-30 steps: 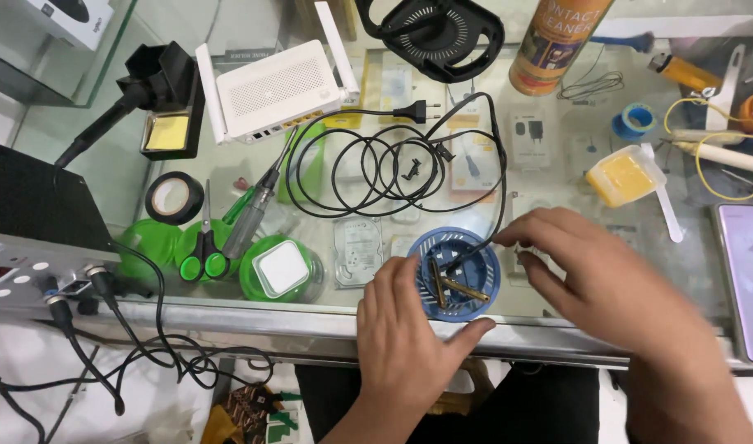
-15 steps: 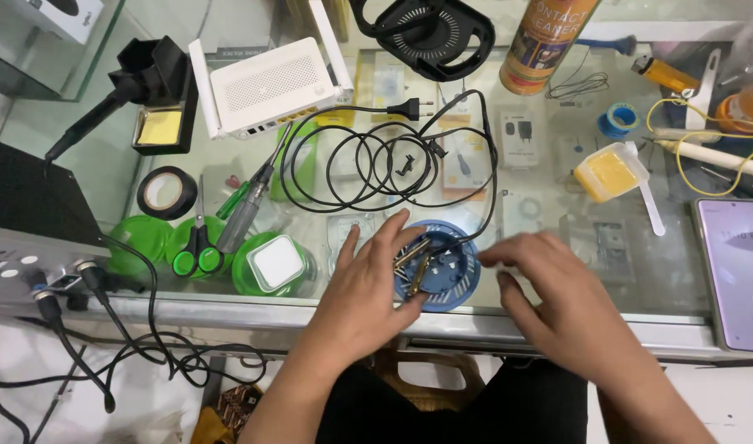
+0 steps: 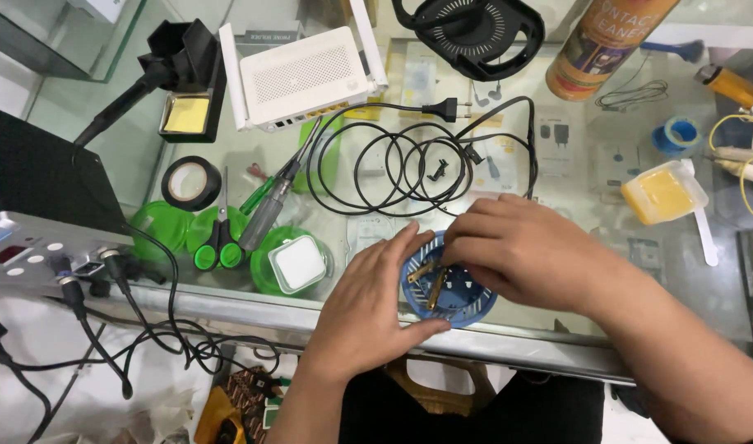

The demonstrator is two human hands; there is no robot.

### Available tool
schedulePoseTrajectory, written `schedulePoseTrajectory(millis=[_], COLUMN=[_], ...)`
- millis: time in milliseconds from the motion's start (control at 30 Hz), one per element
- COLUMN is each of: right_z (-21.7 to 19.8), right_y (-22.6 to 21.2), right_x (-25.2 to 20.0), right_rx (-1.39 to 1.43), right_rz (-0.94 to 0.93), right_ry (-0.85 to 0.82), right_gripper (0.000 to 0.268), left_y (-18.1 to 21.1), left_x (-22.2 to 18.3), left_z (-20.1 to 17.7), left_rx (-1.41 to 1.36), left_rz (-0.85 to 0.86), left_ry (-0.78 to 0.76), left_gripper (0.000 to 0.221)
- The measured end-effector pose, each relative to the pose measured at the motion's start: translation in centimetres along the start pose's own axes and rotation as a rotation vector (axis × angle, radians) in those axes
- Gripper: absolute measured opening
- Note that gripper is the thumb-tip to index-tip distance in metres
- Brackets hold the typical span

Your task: Soldering wires onto a small circular electronic component at a repair bench

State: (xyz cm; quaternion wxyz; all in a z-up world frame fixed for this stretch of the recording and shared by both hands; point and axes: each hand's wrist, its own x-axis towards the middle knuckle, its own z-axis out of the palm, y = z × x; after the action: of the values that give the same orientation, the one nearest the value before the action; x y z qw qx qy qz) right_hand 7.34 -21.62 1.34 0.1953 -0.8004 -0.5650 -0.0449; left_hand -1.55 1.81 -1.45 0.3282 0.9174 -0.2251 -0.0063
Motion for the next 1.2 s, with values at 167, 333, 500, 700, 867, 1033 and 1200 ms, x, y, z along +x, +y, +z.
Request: schedulePoseTrajectory(millis=[167, 333, 500, 700, 867, 1033, 1200], right_z=[0.3, 1.0, -0.7, -1.2, -0.8, -1.0, -1.1], right_y=[-1.5, -1.4, -1.8, -1.4, -1.4, -1.3, -1.0], right_x=[-0.4, 0.0, 0.4, 0.0, 0.2, 0.4, 0.4], right_rx=[-0.039, -0.145, 0.104, 0.213, 0.030, 0.244, 0.510], right_rz=[-0.030, -0.040, 0.047, 0.128, 0.093, 0.253, 0.388], right_ry=[-0.017, -0.029, 0.037, 0.070, 0.056, 0.103, 0.188], right_gripper=[0.014, 0.012, 0.011, 0.010, 0.011, 0.011, 0.014], left_y=[-0.3, -0.7, -0.4, -0.6, -0.5, -0.1, 0.5], left_x=[0.0, 0.1, 0.0, -0.3, -0.1, 0.1, 0.3], left_z=[0.6, 1.1, 1.0, 1.4, 0.9, 0.3, 0.0], left_rx=[0.005, 0.013, 0.041, 0.061, 0.047, 0.036, -0.053], left_rz=[-0.076, -0.066, 0.010, 0.054, 0.088, 0.117, 0.064], left_ry=[-0.038, -0.015, 0.043, 0.140, 0.159, 0.166, 0.304], left_gripper=[0.106, 0.105, 0.092, 0.088, 0.085, 0.087, 0.027])
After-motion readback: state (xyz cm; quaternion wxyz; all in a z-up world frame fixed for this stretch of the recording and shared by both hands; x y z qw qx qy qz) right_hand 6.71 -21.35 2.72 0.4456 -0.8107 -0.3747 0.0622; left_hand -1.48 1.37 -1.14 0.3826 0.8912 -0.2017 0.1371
